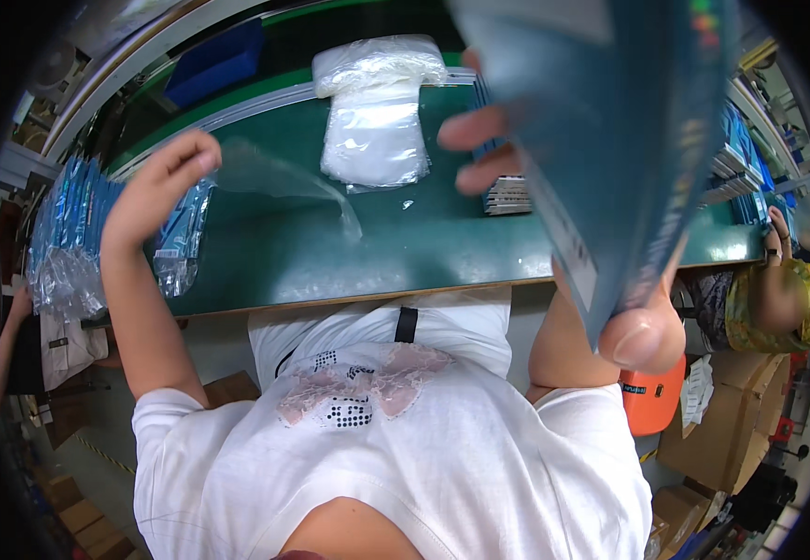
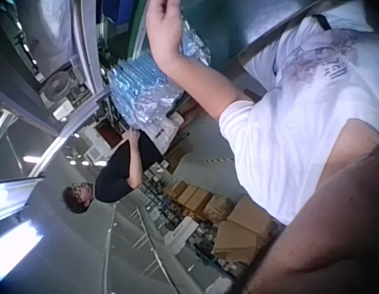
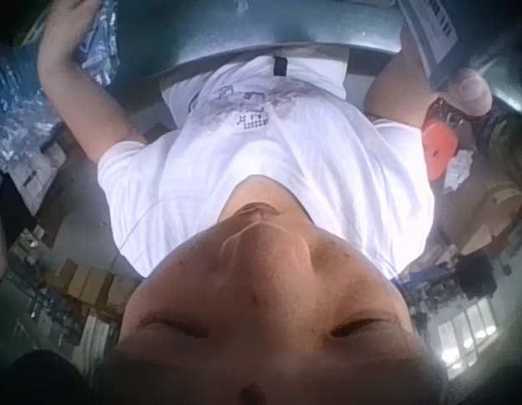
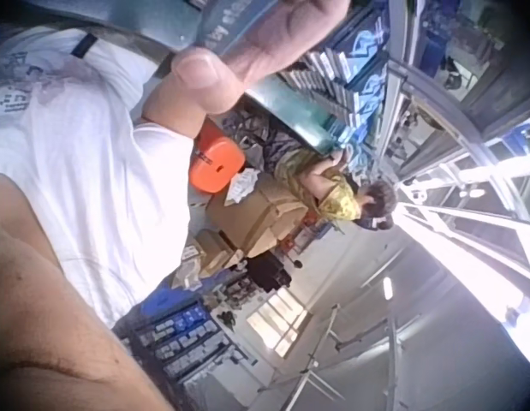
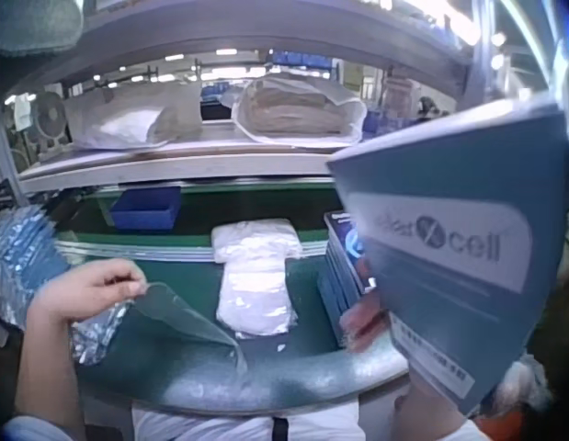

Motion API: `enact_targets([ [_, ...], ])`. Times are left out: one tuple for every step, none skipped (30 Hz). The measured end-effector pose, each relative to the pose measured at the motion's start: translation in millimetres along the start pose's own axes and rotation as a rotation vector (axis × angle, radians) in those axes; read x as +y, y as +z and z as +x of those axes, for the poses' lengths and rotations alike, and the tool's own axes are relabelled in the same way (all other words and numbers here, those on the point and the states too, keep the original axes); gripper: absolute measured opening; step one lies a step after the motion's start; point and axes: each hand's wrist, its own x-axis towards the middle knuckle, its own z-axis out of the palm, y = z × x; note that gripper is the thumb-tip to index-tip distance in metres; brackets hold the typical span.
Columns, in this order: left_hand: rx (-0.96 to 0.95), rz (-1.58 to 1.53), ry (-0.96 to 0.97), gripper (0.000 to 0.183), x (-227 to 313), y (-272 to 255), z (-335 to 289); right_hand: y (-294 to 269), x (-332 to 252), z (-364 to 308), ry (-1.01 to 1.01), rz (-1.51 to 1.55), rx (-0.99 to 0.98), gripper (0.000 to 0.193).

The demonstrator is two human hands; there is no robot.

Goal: The person repeatedly picks up small blue boxes labeled 'StellarCell' and places them into clear plastic bags. They then move the packaged items to a growing stack on the left side of the green workbench.

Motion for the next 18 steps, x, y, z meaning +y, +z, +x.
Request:
enact_targets([
  [0.027, 0.076, -0.062, 0.015, 2, -11, -5, 0, 13, 3, 0.076, 0.120, -0.093, 0.109],
  [0.004, 0.121, -0.099, 0.016, -1, -17, 4, 4, 18, 1, 0.141, 0.187, -0.147, 0.109],
  [-0.019, 0.166, -0.136, 0.017, -4, -21, 15, 7, 22, -1, 0.203, 0.235, -0.190, 0.109],
  [-0.012, 0.273, -0.163, 0.017, -11, -25, 26, 10, 27, -3, 0.260, 0.282, -0.228, 0.109],
  [-0.008, 0.378, -0.187, 0.018, -19, -27, 39, 12, 32, -6, 0.318, 0.311, -0.264, 0.109],
  [-0.003, 0.484, -0.213, 0.018, -25, -26, 49, 15, 35, -9, 0.380, 0.335, -0.265, 0.108],
  [0.012, 0.553, -0.175, 0.018, -31, -18, 59, 17, 40, -15, 0.446, 0.353, -0.262, 0.107],
  [0.031, 0.625, -0.142, 0.018, -38, -7, 68, 18, 46, -21, 0.513, 0.376, -0.263, 0.106],
  [0.062, 0.626, -0.150, 0.017, -52, 4, 77, 19, 51, -26, 0.530, 0.405, -0.277, 0.103],
  [0.118, 0.714, -0.163, 0.018, -57, 18, 83, 19, 59, -33, 0.547, 0.437, -0.286, 0.099],
  [0.172, 0.802, -0.179, 0.019, -62, 29, 85, 20, 64, -39, 0.565, 0.472, -0.296, 0.097],
  [0.257, 0.819, -0.122, 0.019, -75, 38, 82, 22, 66, -44, 0.626, 0.538, -0.258, 0.091],
  [0.341, 0.835, -0.068, 0.020, -88, 47, 77, 25, 69, -48, 0.688, 0.605, -0.220, 0.086],
  [0.420, 0.847, -0.005, 0.020, -89, 54, 73, 25, 72, -52, 0.750, 0.667, -0.172, 0.082],
  [0.480, 0.812, 0.014, 0.023, -89, 59, 68, 21, 77, -53, 0.820, 0.602, -0.194, 0.082],
  [0.534, 0.775, 0.035, 0.026, -78, 66, 59, 15, 83, -53, 0.890, 0.534, -0.211, 0.082],
  [0.588, 0.735, 0.058, 0.029, -66, 73, 49, 11, 88, -55, 0.960, 0.465, -0.225, 0.082],
  [0.455, 0.615, 0.100, 0.027, -50, 76, 36, 10, 93, -60, 0.992, 0.483, -0.150, 0.068],
])
